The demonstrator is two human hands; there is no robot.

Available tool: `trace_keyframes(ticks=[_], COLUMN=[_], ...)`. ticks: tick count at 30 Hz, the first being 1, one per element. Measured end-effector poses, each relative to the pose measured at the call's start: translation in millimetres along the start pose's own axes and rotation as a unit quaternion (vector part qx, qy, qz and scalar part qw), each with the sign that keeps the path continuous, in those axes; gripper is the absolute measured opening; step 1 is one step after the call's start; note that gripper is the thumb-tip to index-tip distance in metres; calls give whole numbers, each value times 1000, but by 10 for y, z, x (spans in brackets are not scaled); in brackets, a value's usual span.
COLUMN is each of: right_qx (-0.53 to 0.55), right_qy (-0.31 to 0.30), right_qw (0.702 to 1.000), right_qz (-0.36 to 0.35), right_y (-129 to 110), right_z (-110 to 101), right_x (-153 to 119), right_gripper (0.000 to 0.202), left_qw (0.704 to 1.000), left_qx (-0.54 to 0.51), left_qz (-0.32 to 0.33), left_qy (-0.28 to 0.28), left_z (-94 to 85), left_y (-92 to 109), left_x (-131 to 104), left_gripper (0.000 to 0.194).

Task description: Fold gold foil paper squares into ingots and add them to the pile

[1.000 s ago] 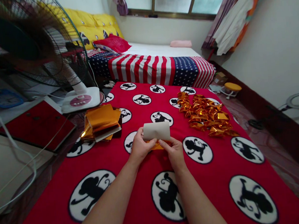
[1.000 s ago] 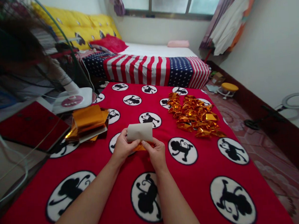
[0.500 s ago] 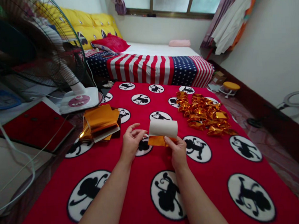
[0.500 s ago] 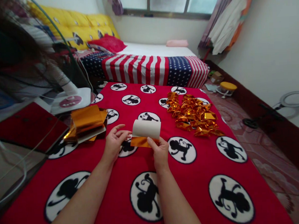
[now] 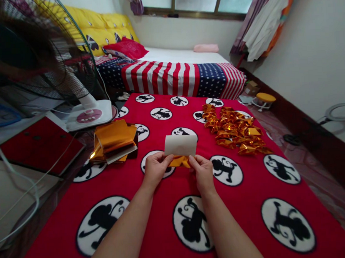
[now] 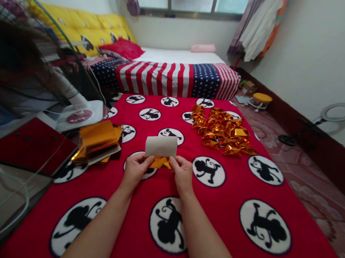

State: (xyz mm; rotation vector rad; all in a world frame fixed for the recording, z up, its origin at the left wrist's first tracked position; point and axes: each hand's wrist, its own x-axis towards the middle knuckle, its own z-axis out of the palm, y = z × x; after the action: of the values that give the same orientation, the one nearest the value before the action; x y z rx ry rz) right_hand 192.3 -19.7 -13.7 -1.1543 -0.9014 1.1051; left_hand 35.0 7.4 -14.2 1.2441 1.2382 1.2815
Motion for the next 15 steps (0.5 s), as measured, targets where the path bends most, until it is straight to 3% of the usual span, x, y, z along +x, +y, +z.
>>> trace_keyframes(ticks=[6,11,15], right_qx=[-31,86,17], right_qy=[22,19,-6], right_qw=[999,995,999], right_qz=[-7,50,30], right_y=[-33,-80,-65], right_z=[20,204,384], right_x=[0,-94,-159], right_gripper=[31,41,39], left_qw=[1000,994,994], left_qx=[7,-20,-49], left_qz=[5,19,25], left_qy=[24,106,97], left_z=[15,73,152], left_y=[1,68,83], left_x=[13,-11,-59], left_gripper=[27,25,27])
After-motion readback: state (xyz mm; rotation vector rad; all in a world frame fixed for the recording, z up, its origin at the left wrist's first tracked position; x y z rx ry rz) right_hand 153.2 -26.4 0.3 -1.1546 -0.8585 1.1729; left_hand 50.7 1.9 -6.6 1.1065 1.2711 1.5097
